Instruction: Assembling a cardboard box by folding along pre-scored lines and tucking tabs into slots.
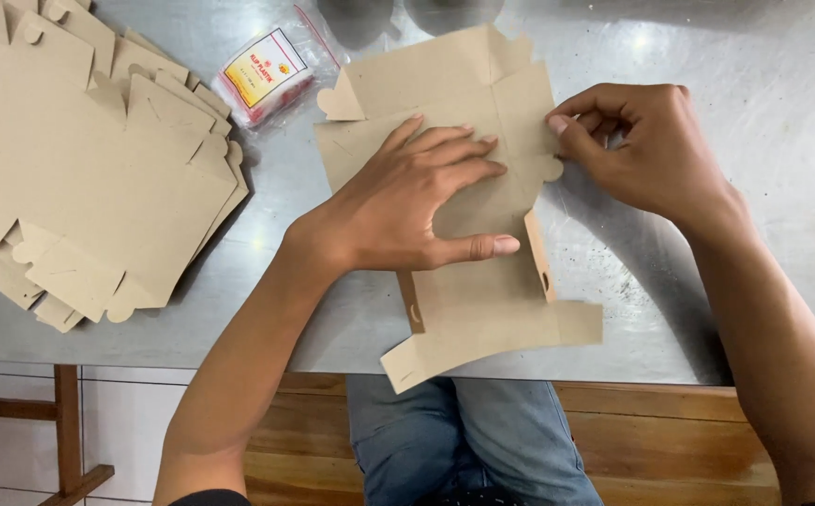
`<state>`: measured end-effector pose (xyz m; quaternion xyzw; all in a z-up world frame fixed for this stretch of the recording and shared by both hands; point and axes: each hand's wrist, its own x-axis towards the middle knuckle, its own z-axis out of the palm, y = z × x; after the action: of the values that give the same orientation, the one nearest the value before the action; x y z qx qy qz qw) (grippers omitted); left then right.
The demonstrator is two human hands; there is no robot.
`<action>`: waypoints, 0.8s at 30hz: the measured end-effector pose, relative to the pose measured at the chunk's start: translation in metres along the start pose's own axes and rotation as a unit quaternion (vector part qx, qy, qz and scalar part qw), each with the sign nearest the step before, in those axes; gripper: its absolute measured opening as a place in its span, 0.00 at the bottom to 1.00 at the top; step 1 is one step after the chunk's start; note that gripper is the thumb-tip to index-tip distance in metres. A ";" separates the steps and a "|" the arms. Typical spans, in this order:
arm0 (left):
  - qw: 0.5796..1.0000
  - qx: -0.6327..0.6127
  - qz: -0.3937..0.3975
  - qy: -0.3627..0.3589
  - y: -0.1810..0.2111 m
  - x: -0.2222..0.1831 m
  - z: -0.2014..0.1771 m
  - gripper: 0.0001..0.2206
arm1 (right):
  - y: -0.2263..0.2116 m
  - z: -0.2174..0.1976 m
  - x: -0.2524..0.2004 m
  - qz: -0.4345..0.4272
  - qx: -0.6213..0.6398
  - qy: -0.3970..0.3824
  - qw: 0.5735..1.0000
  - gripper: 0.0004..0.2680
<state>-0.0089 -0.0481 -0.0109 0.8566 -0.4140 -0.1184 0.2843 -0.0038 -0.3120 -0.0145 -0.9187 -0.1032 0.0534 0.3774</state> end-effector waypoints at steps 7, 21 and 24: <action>0.994 -0.032 0.076 0.073 -0.012 0.006 0.002 0.20 | -0.033 -0.014 -0.004 0.110 0.035 -0.110 0.987 0.06; 0.986 -0.108 0.075 0.101 -0.031 0.015 0.018 0.19 | -0.030 0.000 -0.013 -0.092 0.130 -0.191 0.969 0.09; 0.988 -0.081 0.073 0.106 -0.030 0.016 0.019 0.18 | -0.027 0.009 -0.012 -0.083 0.100 -0.184 0.974 0.09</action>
<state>0.0125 -0.0530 -0.0432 0.8058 -0.4320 -0.0391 0.4031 -0.0216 -0.2897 -0.0019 -0.8388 -0.2409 0.2003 0.4453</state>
